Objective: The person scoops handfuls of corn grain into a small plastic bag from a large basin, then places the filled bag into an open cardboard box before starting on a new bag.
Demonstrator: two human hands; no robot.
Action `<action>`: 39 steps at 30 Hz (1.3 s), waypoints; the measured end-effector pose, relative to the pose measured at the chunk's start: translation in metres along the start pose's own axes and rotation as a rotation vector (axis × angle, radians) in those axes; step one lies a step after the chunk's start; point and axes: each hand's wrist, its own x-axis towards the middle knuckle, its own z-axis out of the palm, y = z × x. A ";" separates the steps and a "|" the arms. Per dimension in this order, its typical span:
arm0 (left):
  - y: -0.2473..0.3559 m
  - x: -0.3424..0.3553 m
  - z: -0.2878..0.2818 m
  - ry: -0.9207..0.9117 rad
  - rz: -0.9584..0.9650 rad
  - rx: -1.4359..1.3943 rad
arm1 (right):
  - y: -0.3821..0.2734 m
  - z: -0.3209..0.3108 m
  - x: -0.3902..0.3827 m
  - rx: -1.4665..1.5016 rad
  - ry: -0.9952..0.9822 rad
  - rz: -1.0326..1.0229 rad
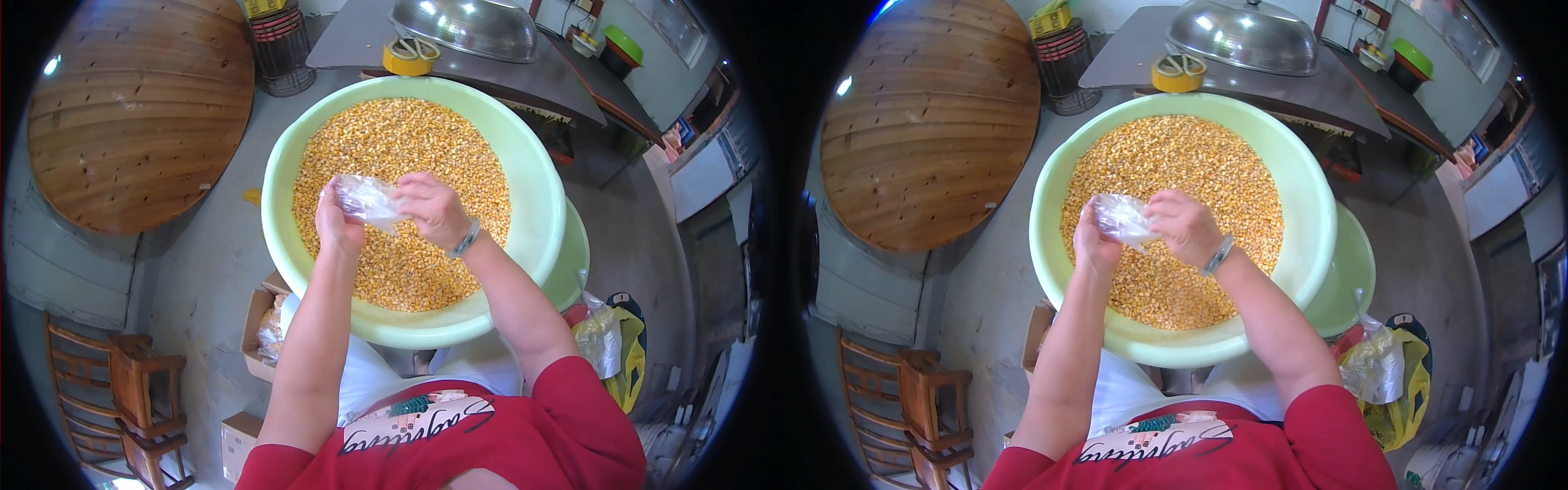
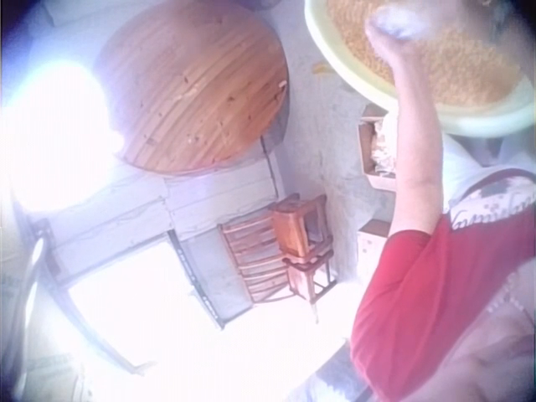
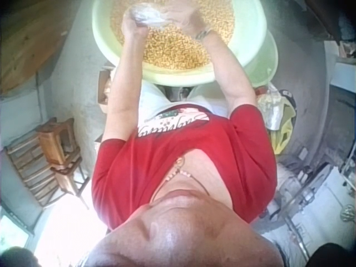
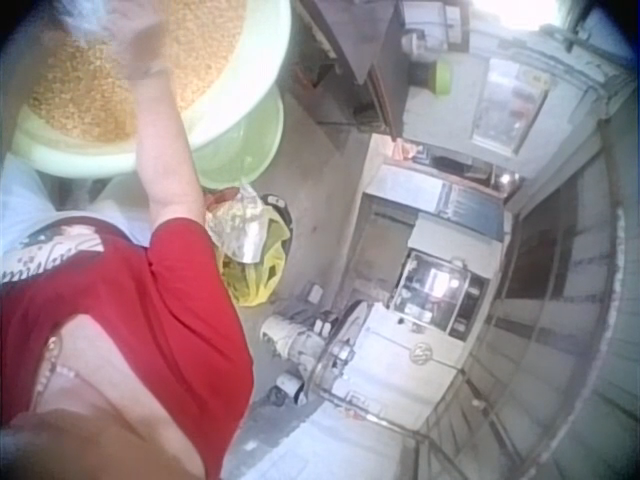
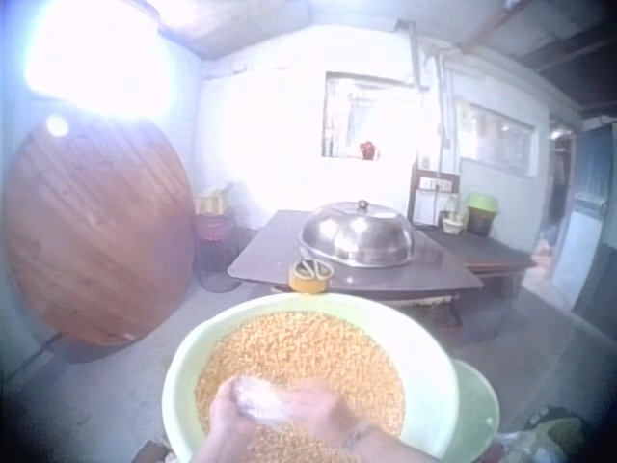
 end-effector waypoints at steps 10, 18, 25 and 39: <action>-0.001 -0.038 0.021 -0.407 0.178 0.847 | -0.008 0.033 -0.022 0.443 -0.470 0.593; -0.009 -0.046 0.004 -0.649 0.651 1.602 | -0.010 0.038 -0.018 0.495 -0.683 1.060; -0.016 -0.071 0.022 -0.901 0.934 1.613 | 0.071 0.086 -0.071 1.040 -0.120 0.675; -0.025 -0.051 0.015 -0.478 0.831 1.406 | 0.026 0.047 -0.028 1.164 0.311 1.081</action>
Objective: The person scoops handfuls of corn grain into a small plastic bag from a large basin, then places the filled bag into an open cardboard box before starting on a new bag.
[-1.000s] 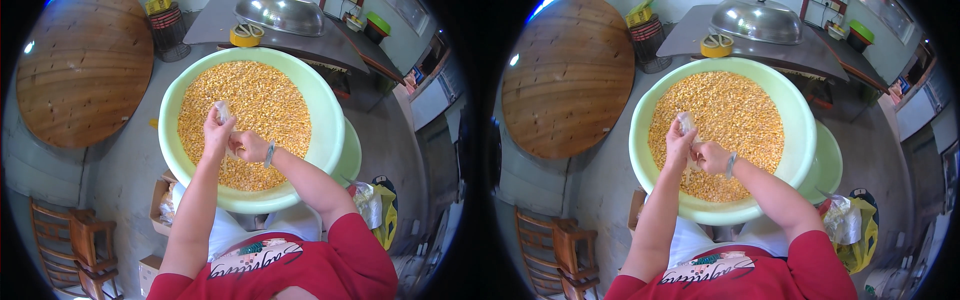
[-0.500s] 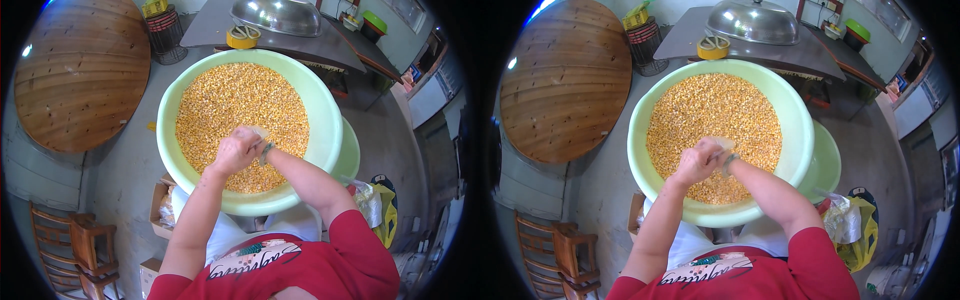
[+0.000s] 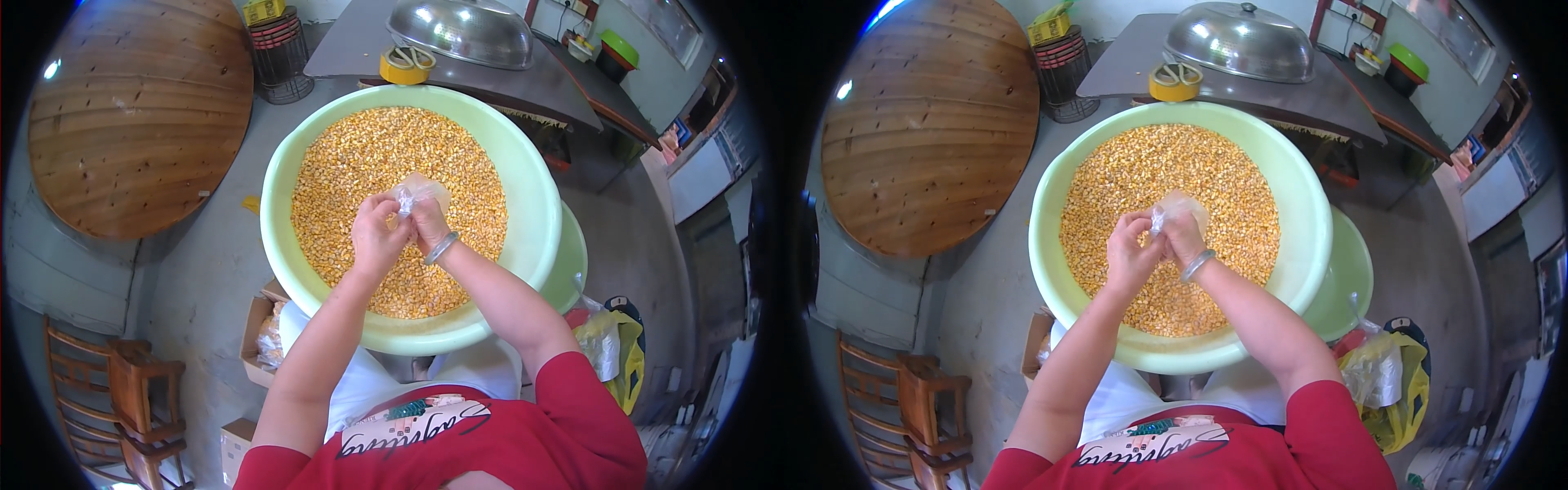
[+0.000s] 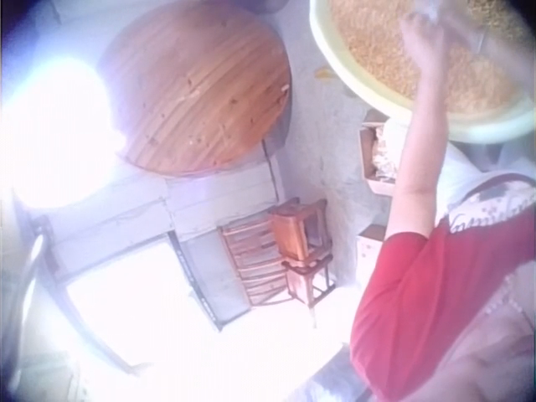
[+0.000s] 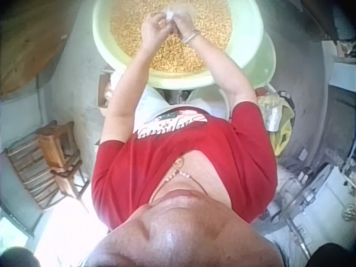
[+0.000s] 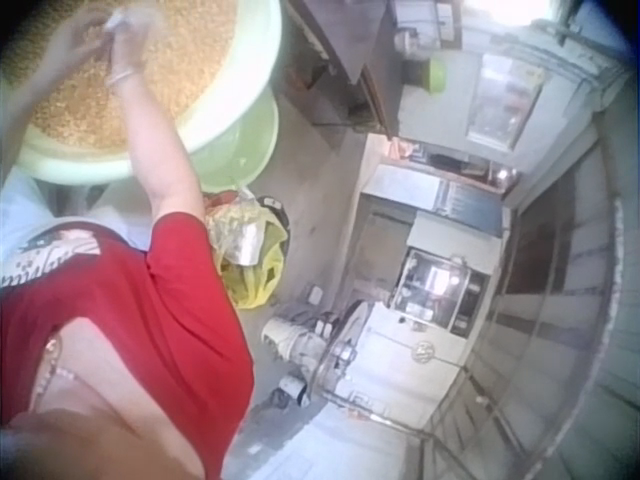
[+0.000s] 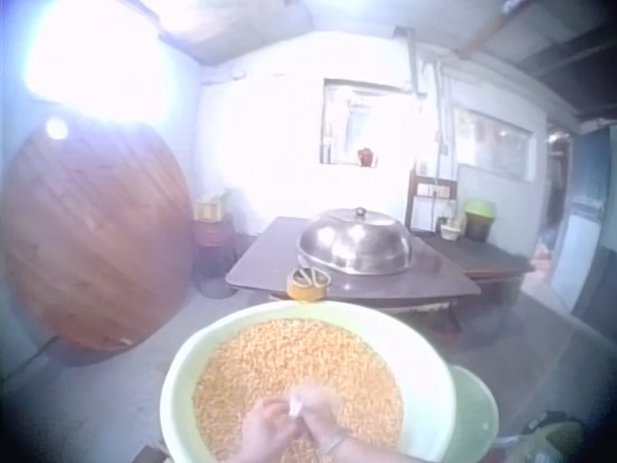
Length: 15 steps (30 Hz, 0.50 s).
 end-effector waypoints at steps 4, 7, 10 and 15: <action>0.013 -0.004 -0.005 -0.230 0.034 -0.108 | -0.007 -0.010 0.009 0.097 0.131 -0.016; 0.013 -0.005 -0.004 -0.352 -0.098 -0.401 | -0.016 -0.013 0.010 0.142 0.164 -0.010; 0.008 0.002 0.001 -0.336 -0.244 -0.822 | -0.010 -0.015 0.012 0.198 0.173 -0.005; 0.002 0.008 -0.003 -0.185 -0.412 -0.978 | -0.020 -0.011 -0.001 0.066 0.224 0.169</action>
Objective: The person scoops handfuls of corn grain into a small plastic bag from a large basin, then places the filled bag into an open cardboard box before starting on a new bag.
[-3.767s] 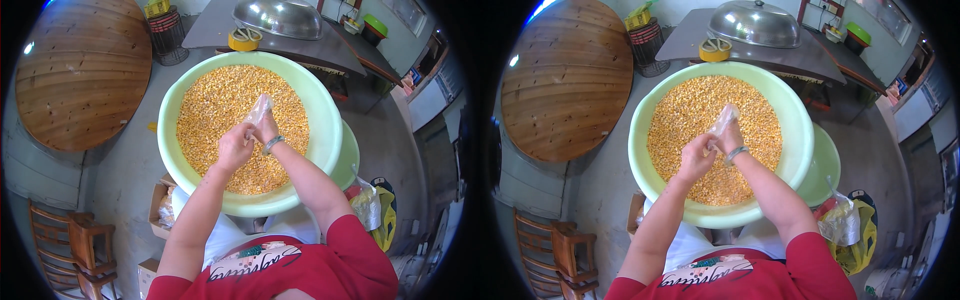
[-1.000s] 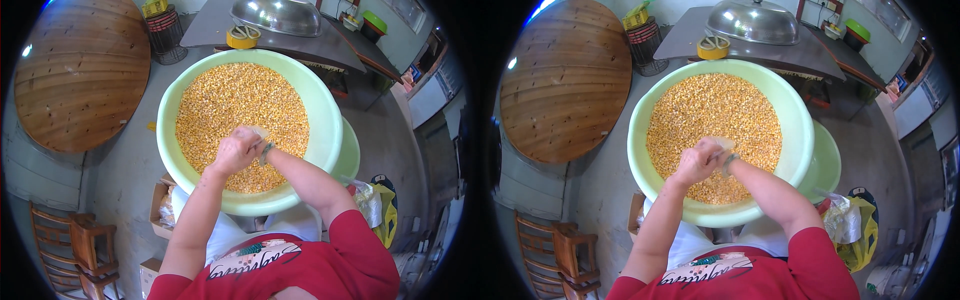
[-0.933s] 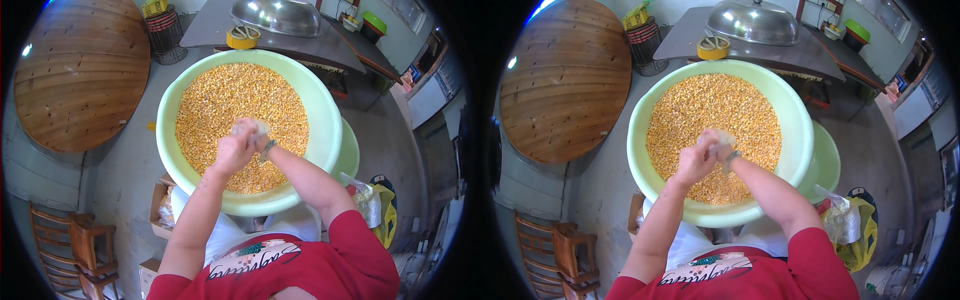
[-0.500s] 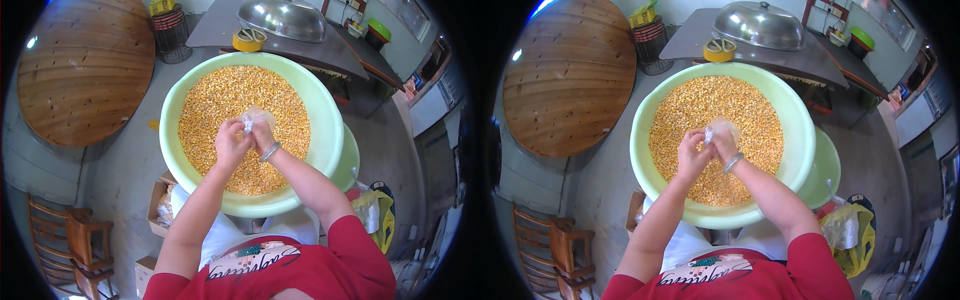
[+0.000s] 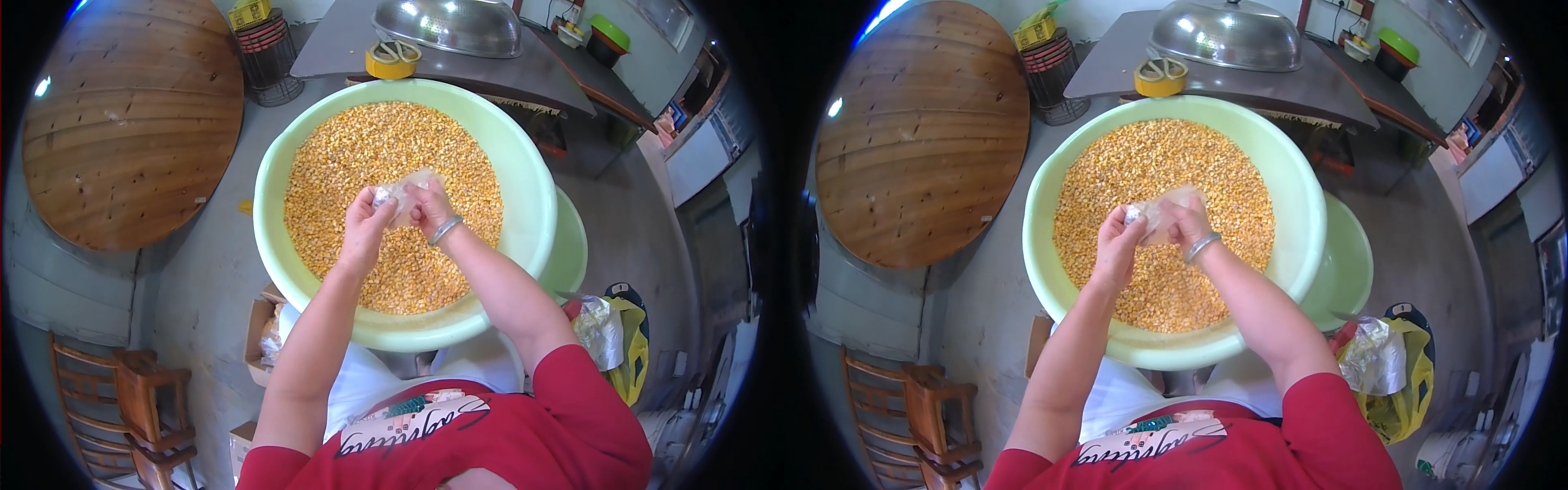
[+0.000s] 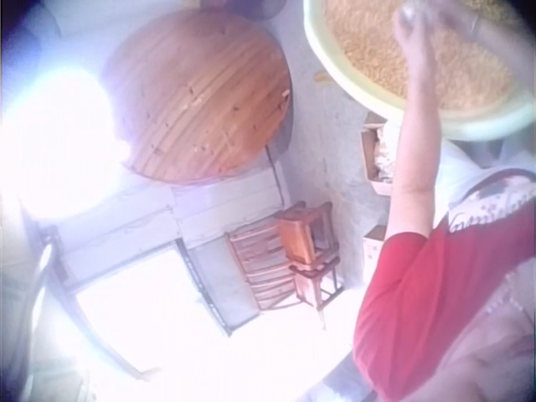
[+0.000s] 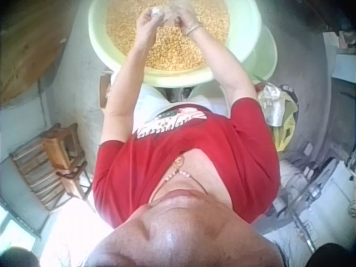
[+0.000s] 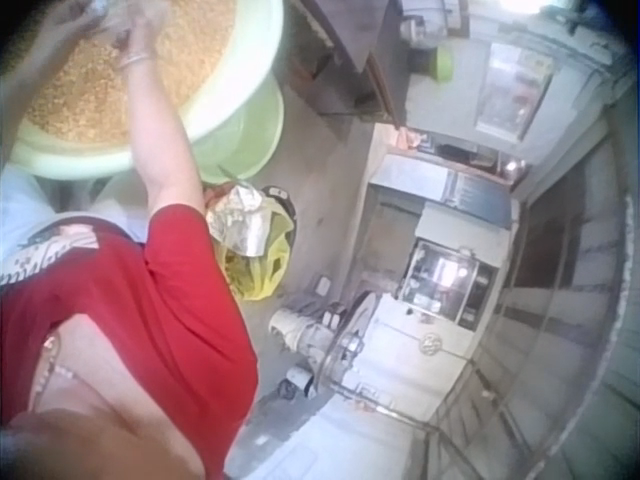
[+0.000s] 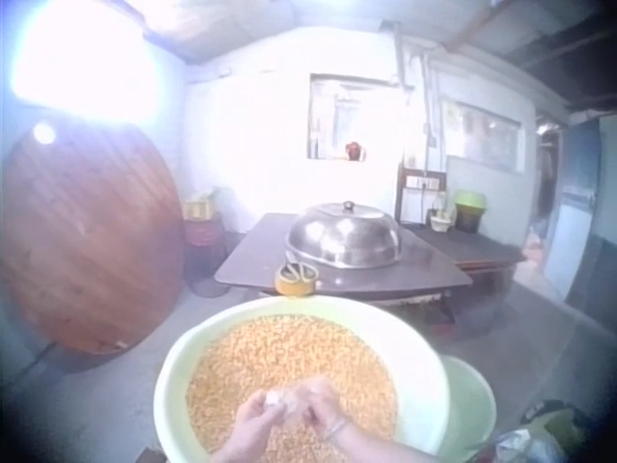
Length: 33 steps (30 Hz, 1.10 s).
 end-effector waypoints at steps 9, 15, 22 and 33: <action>-0.004 -0.005 0.002 0.311 0.077 1.081 | -0.012 -0.020 0.016 0.120 0.052 -0.139; -0.001 -0.009 0.002 0.219 0.037 1.180 | -0.031 -0.028 0.016 0.077 0.319 0.002; -0.005 -0.010 0.001 0.125 0.104 1.251 | -0.020 -0.050 0.032 0.297 0.008 -0.001; -0.013 -0.010 0.000 -0.090 0.042 0.928 | -0.018 0.011 -0.007 -1.230 -0.348 -0.640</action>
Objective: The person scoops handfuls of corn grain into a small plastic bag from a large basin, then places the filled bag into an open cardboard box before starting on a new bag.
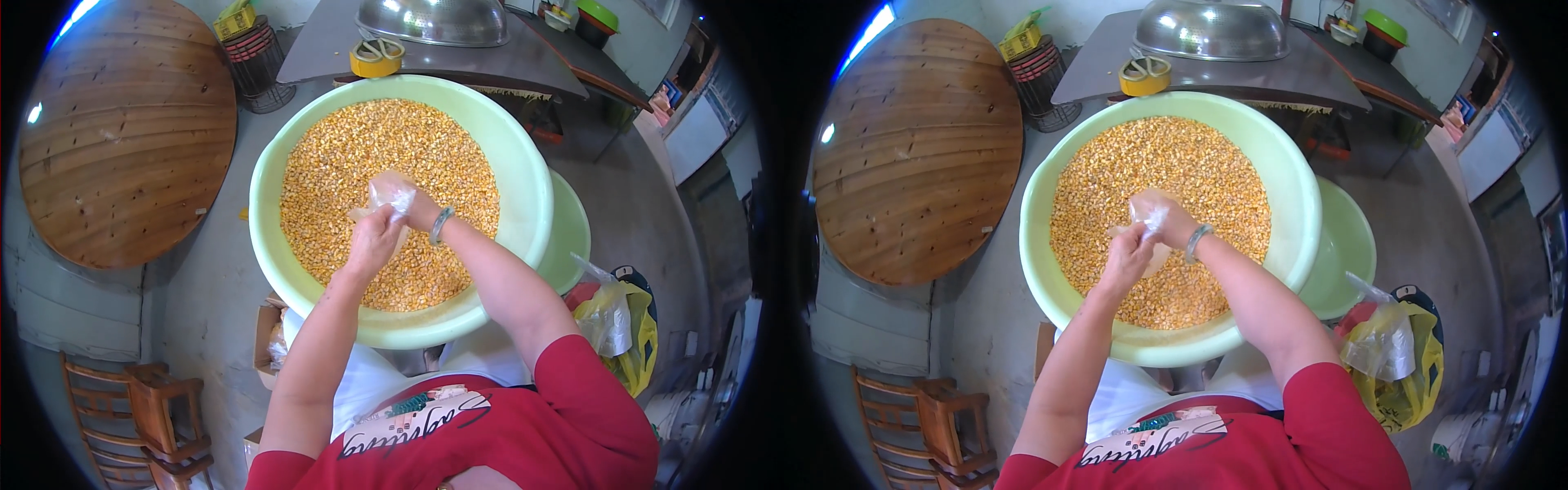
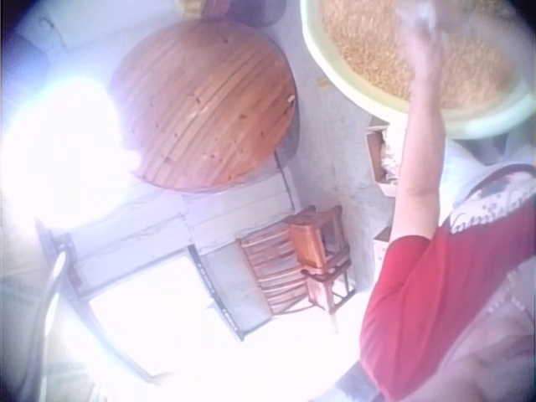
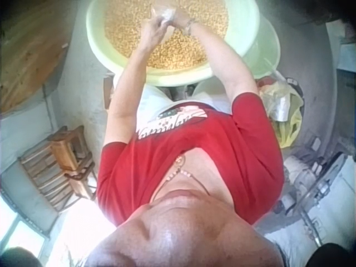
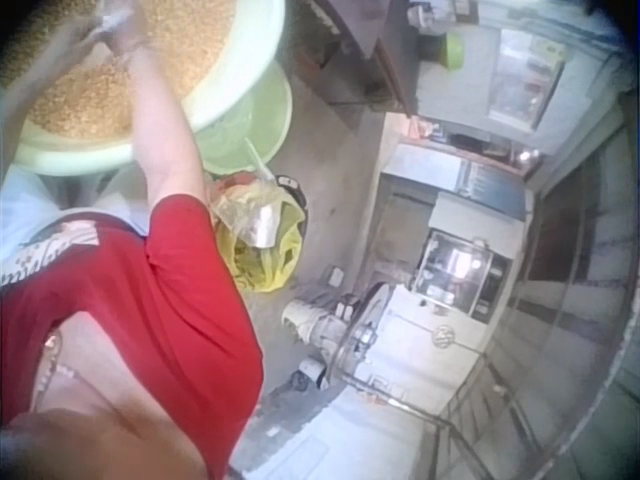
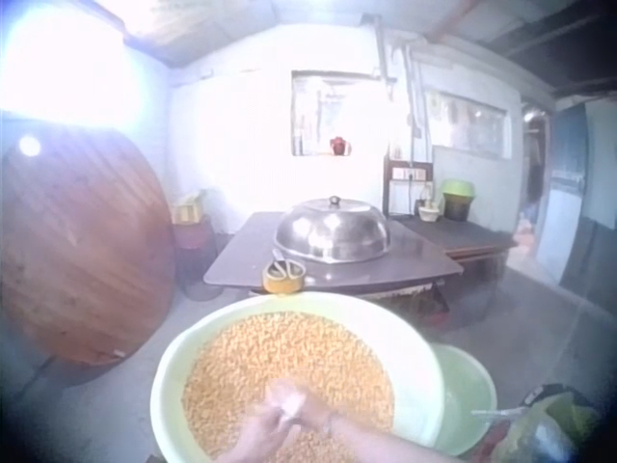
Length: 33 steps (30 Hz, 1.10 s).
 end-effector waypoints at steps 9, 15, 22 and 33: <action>0.014 -0.003 0.000 -0.331 -0.056 -0.134 | 0.067 0.018 0.005 0.701 0.410 0.494; 0.021 -0.002 0.001 -0.508 -0.123 -0.294 | 0.089 0.015 0.003 0.412 0.469 0.651; -0.018 0.012 -0.021 0.267 -0.427 -0.432 | 0.054 -0.006 -0.011 -0.522 0.340 0.495; -0.007 0.006 -0.002 0.191 -0.120 0.413 | -0.006 -0.011 -0.006 -0.369 0.016 0.416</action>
